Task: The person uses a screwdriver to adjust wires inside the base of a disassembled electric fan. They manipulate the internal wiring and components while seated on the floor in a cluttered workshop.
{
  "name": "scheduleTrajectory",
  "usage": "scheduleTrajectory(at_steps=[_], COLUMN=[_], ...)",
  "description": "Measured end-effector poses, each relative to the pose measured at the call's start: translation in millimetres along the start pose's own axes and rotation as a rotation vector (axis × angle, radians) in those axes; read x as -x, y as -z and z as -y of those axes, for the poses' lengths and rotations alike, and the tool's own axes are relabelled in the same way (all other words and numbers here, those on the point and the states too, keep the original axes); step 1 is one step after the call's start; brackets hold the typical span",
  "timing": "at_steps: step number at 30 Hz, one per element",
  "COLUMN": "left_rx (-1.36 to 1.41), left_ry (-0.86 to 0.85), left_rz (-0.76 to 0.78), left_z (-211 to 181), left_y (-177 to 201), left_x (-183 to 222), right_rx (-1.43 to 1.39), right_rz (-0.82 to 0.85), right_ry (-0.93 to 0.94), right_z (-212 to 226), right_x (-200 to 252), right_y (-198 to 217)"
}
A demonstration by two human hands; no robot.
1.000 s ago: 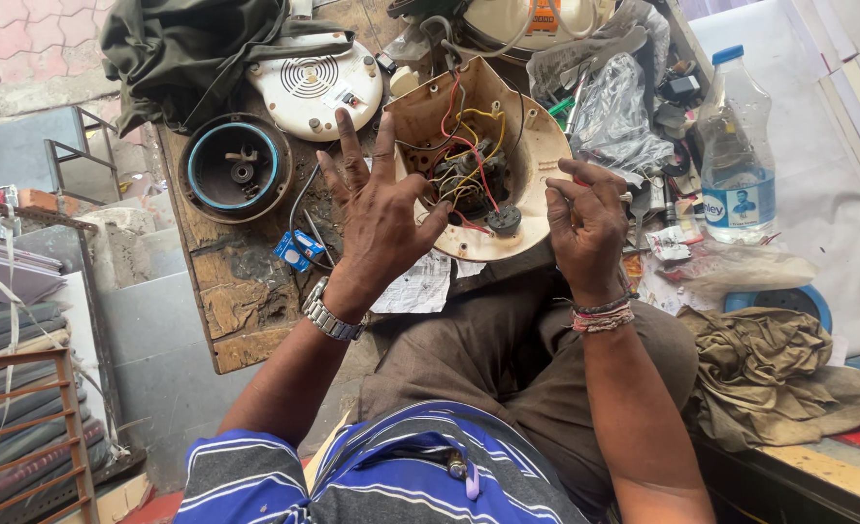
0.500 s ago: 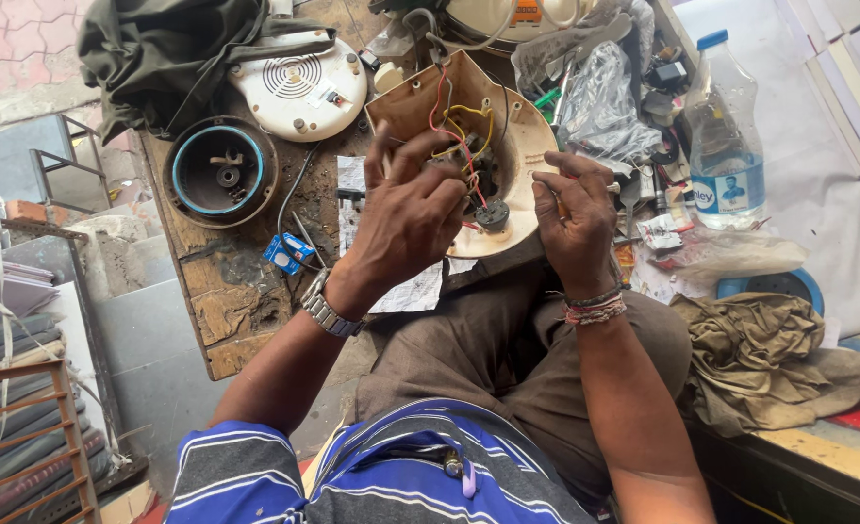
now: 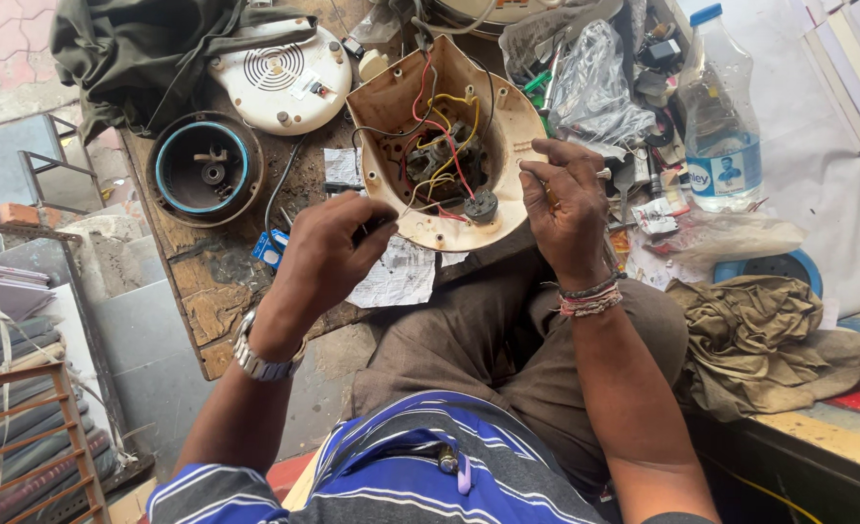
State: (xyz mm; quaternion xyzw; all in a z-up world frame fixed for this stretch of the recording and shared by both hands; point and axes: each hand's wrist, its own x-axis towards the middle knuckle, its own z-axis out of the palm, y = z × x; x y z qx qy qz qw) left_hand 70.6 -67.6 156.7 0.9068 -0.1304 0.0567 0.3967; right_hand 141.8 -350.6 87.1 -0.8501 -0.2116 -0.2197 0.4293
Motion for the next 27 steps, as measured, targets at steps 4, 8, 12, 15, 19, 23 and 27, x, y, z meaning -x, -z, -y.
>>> scheduleTrajectory(at_steps=[4,8,12,15,19,23,27], left_rx=[0.064,0.183,0.163,-0.085,0.006,0.005,-0.241], left_ry=[0.097,0.302,0.022,-0.216,-0.079,-0.145,-0.241], left_rz=[-0.02,0.062,0.01,-0.211,-0.281,-0.147,-0.248], left_z=[12,29,26,17,5,6,10], left_y=[-1,-1,2,7,5,-12,-27], left_x=[17,19,22,20,-11,-53,-79], right_rx=[0.011,0.002,-0.001,-0.003,0.017,-0.001,0.01], right_rz=[-0.005,-0.007,-0.008,-0.007,-0.018,-0.012,-0.022], right_ry=[0.015,0.016,0.016,0.006,0.023,0.0,0.028], right_z=[-1,0,-1,-1,-1,1,1], right_x=[1,0,0,2,0,3,-3], right_y=[-1,-1,-1,-2,-1,-1,0])
